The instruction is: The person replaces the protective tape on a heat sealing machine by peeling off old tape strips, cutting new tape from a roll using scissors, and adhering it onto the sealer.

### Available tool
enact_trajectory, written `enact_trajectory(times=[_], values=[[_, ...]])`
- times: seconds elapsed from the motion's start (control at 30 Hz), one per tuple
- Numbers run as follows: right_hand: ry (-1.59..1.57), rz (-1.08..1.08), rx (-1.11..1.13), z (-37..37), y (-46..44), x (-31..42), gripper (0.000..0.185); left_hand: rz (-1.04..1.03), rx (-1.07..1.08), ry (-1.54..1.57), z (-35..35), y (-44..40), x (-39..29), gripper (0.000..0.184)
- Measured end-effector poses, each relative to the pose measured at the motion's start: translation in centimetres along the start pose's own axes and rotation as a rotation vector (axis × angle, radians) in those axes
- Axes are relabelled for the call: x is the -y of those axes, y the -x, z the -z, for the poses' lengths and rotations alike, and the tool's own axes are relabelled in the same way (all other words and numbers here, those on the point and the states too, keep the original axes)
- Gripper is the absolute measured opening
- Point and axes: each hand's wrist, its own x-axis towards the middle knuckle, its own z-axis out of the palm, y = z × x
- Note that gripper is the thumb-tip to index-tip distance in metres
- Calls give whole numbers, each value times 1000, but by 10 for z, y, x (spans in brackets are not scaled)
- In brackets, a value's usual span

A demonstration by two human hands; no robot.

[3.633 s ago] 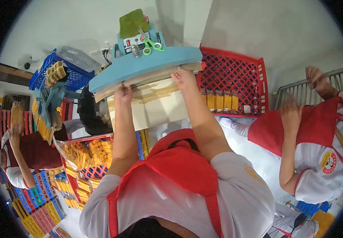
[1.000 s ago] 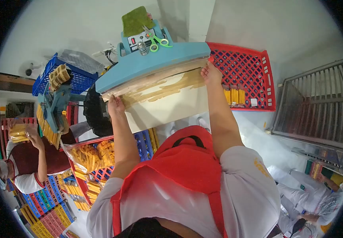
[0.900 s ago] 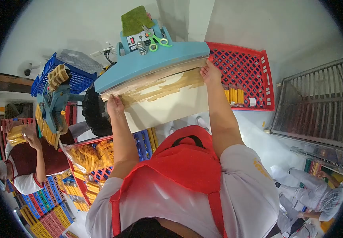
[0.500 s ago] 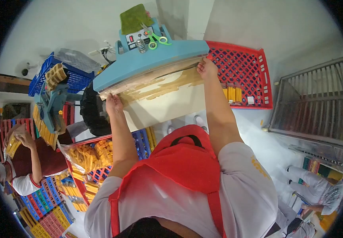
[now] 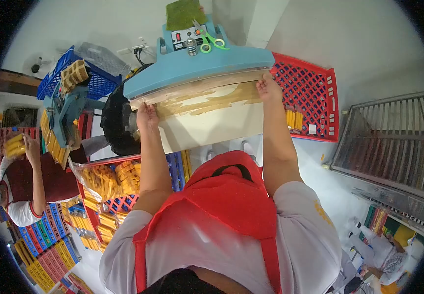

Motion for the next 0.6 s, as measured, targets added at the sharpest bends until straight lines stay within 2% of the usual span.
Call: enact_trajectory(times=[0.17,0.3,0.47,0.6], values=[[22,-26,19,12,-20,-3,4,-44,-41,-38,-6,7,-6,7],[42,-39,-25,12,-22,-3,2,-2,-70,4,-1,1,-4,8],[51,5,-86,12,-21,-4,4,21,-20,3,3,0,-5,8],[37,38,-34,15,-24,-5,4,23,-12,7,1,3,-3,7]])
